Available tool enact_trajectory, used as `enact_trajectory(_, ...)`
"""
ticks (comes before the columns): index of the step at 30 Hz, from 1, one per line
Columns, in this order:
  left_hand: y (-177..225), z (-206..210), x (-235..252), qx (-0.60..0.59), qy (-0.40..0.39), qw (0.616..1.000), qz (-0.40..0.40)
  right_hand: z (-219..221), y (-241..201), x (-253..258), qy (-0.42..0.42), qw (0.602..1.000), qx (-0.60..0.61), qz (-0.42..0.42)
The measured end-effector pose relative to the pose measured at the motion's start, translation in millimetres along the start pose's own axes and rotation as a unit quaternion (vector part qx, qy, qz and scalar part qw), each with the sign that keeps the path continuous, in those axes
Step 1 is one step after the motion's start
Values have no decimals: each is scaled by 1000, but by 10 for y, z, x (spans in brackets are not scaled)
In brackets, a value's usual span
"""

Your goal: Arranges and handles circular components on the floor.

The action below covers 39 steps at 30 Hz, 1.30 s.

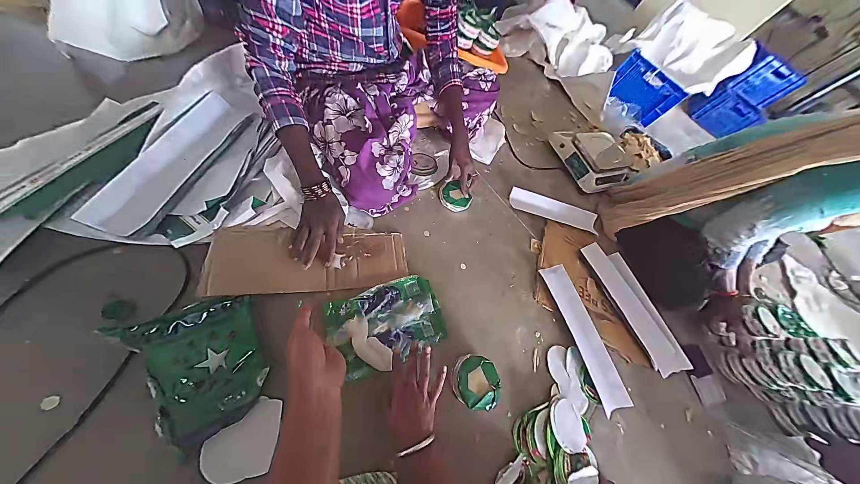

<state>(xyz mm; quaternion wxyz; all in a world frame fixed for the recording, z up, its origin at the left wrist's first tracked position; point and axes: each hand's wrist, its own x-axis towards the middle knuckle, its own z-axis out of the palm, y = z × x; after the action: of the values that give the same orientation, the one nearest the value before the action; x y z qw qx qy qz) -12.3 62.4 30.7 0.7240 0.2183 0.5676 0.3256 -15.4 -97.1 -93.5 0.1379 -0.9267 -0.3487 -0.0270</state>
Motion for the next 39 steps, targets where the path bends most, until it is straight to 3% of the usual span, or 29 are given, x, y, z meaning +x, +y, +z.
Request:
enact_trajectory(4, -142, -11, 116, -24, 44, 997, -66, 31, -165, -153, 1, 999, -1, 39)
enact_trajectory(8, -206, 18, 100, -23, 55, 996, -59, -33, -176, -306, -19, 999, -17, 24)
enact_trajectory(11, -192, 18, 73, -13, 62, 997, -49, -298, -116, -497, -59, 996, 49, 52)
enact_trajectory(14, -216, 33, -37, 2, 30, 1000, 10, -612, 199, -635, -33, 993, 29, 105)
enact_trajectory(16, -343, 25, -106, 69, -43, 990, 112, -757, 511, -594, -3, 988, -8, 155)
enact_trajectory(18, -623, -5, -114, 190, -204, 929, 242, -820, 768, -493, 17, 984, -38, 171)
enact_trajectory(20, -888, 43, -168, 339, -390, 794, 319, -850, 888, -355, 8, 987, -38, 157)
enact_trajectory(22, -1132, 111, -238, 474, -527, 645, 286, -853, 923, -231, -13, 989, -46, 142)
enact_trajectory(23, -1285, 124, -270, 527, -553, 594, 252, -850, 934, -183, -27, 988, -51, 140)
enact_trajectory(25, -1615, 58, -272, 588, -555, 535, 244, -863, 947, -128, -75, 985, -56, 145)
enact_trajectory(27, -1807, 21, -246, 591, -549, 537, 247, -874, 965, -139, -129, 981, -61, 135)
enact_trajectory(29, -1919, -15, -203, 558, -548, 566, 261, -939, 948, -206, -151, 977, -80, 129)
enact_trajectory(34, -2074, -76, -149, 522, -528, 610, 278, -1028, 1204, -114, -74, 989, -90, 92)
enact_trajectory(37, -2050, -20, -193, 552, -519, 598, 263, -1019, 1345, -14, -125, 983, -135, 4)
enact_trajectory(39, -2093, -36, -186, 544, -510, 598, 294, -1054, 1476, 12, -131, 978, -158, -21)
